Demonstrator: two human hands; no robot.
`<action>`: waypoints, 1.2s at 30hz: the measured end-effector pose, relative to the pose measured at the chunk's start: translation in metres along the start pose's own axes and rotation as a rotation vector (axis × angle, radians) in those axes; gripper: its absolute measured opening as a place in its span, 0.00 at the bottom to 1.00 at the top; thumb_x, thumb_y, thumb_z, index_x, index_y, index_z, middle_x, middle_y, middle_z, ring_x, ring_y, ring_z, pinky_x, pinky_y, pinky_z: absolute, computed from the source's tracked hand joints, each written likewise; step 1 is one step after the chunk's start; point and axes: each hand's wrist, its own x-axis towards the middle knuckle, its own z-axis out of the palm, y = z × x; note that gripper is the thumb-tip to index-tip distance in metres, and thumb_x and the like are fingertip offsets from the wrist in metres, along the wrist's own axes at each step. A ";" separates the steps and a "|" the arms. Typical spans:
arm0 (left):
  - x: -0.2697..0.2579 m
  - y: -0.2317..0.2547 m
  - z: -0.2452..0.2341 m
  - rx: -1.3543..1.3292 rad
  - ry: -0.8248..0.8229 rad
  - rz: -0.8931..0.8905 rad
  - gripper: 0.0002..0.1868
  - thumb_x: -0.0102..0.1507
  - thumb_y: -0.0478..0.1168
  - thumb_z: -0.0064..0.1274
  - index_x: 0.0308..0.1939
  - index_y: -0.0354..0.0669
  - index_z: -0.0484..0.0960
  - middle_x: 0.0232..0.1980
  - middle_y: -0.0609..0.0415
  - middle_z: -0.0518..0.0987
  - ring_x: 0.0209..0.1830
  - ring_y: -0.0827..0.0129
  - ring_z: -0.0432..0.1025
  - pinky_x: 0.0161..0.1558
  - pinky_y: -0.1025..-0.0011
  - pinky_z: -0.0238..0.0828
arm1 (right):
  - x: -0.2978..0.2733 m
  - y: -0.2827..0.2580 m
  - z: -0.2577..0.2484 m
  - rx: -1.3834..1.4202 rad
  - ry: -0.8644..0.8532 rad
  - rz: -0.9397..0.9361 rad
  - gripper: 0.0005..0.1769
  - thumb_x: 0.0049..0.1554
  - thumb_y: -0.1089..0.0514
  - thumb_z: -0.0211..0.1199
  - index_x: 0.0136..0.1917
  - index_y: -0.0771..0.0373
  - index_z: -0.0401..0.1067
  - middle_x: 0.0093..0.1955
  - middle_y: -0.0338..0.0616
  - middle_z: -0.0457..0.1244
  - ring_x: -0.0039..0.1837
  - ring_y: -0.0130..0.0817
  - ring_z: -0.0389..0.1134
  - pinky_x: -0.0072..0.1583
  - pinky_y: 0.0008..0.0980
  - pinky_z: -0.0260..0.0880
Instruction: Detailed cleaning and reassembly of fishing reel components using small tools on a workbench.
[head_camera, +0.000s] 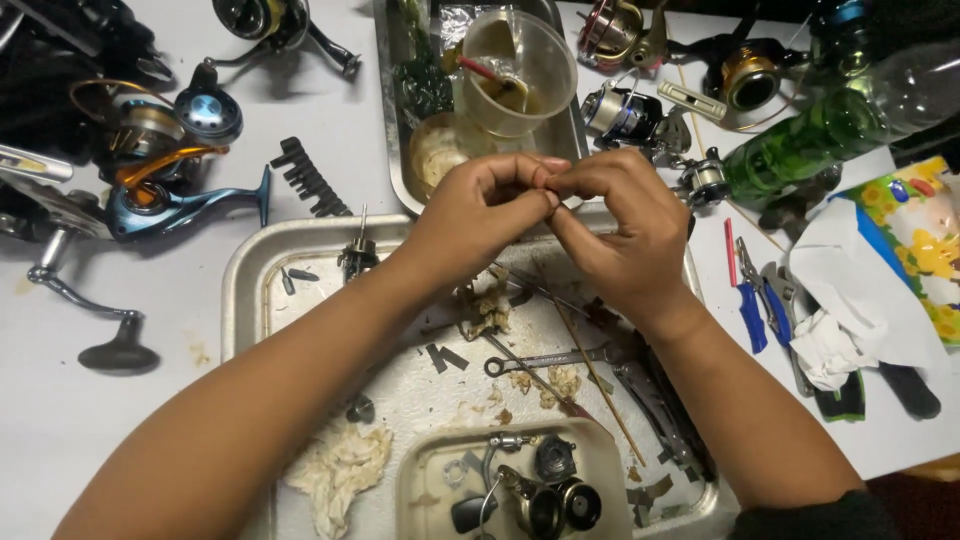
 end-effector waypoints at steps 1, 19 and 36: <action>0.001 -0.003 -0.001 -0.008 -0.004 0.003 0.07 0.58 0.39 0.58 0.37 0.41 0.84 0.52 0.48 0.83 0.51 0.72 0.76 0.57 0.66 0.74 | 0.000 0.000 0.000 0.008 0.004 0.002 0.06 0.54 0.73 0.73 0.46 0.70 0.80 0.40 0.52 0.67 0.40 0.48 0.69 0.44 0.41 0.71; 0.003 0.007 -0.007 0.013 -0.031 0.090 0.13 0.68 0.43 0.53 0.47 0.38 0.86 0.50 0.49 0.85 0.54 0.70 0.76 0.60 0.64 0.73 | 0.007 -0.010 -0.015 -0.041 0.029 0.014 0.06 0.56 0.72 0.73 0.48 0.73 0.81 0.39 0.56 0.68 0.40 0.48 0.70 0.43 0.39 0.70; 0.005 0.004 -0.011 0.514 -0.042 0.560 0.11 0.68 0.39 0.54 0.53 0.46 0.85 0.57 0.47 0.83 0.59 0.46 0.77 0.59 0.53 0.72 | 0.000 -0.016 -0.014 0.278 0.083 0.464 0.06 0.62 0.69 0.67 0.52 0.74 0.77 0.44 0.55 0.71 0.49 0.27 0.68 0.51 0.33 0.74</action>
